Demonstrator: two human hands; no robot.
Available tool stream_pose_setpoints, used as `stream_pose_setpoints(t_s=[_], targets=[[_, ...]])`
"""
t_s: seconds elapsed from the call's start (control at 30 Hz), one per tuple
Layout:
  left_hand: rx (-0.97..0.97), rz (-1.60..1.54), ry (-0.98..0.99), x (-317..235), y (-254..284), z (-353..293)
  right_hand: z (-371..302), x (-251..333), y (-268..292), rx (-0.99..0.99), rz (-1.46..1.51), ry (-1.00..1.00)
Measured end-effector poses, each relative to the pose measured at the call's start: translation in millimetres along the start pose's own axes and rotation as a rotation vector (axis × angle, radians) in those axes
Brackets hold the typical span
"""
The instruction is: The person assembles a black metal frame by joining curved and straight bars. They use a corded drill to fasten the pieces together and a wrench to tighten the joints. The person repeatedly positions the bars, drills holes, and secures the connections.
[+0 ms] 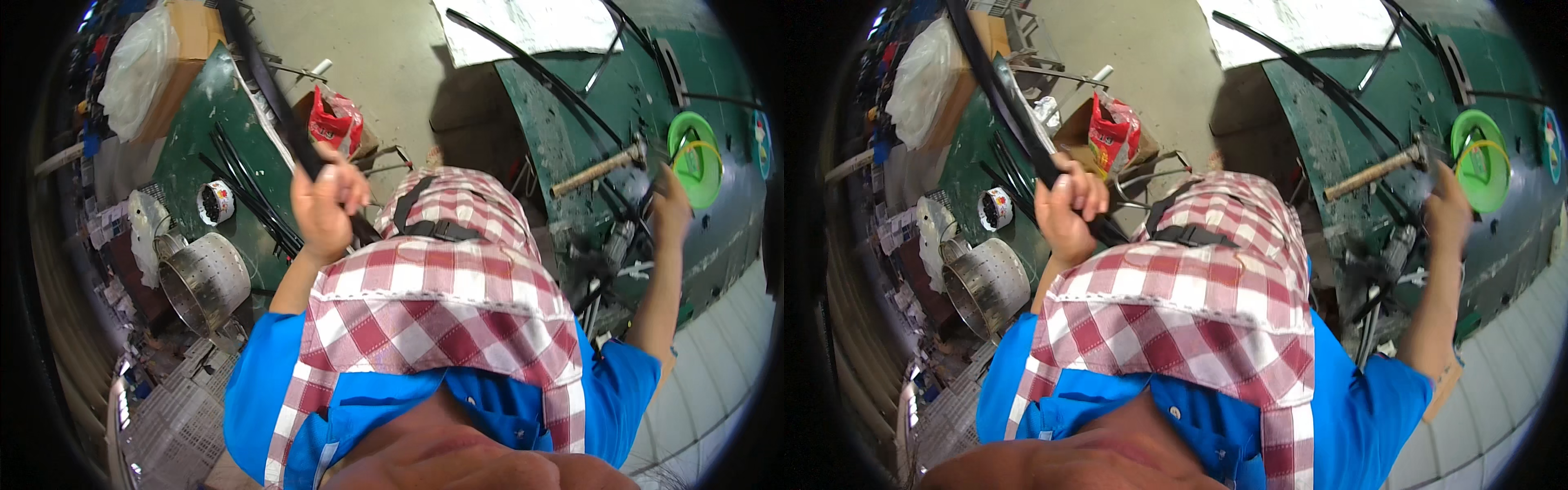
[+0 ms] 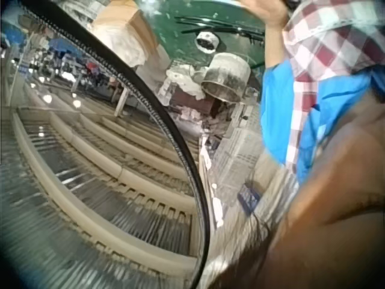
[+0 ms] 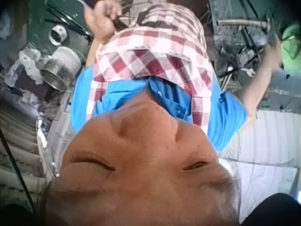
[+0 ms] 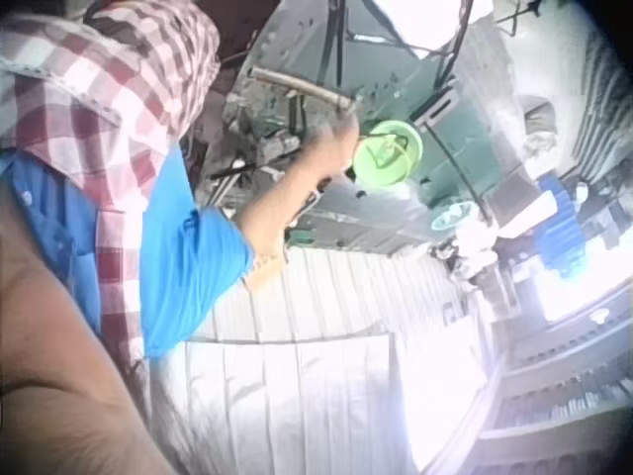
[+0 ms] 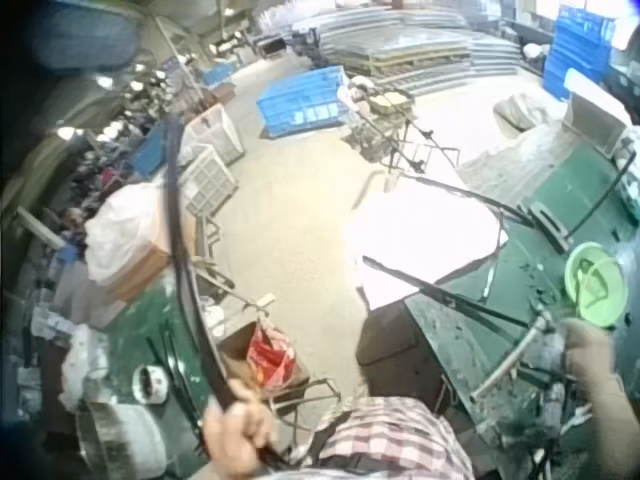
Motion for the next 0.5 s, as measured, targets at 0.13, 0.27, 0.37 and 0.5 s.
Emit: stream_pose_setpoints(t_s=[0.13, 0.27, 0.37, 0.5], targets=[[-0.103, 0.091, 0.080, 13.1, 14.8, 8.8, 7.9, -125.4, -44.0, -0.106, 0.315, -0.138], [0.061, 0.131, 0.187, 34.5, -8.6, 18.0, -1.3, -58.4, -172.9, 0.197, 0.398, -0.229], [0.035, 0.197, 0.241, 38.7, -7.9, 15.3, 9.6, -9.2, -212.8, 0.176, 0.129, -0.180], [-0.016, 0.218, 0.237, 38.5, -6.7, 19.1, 23.4, 0.1, -214.0, 0.202, -0.252, 0.025]])
Point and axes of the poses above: each hand's wrist, its own z-axis towards the middle knuckle, its own y-axis out of the back of the hand, x = y × z, the point moved 6 cm from there along z, towards the middle knuckle, and after that the axes turned 2 degrees about -z, right-handed, at the moved point
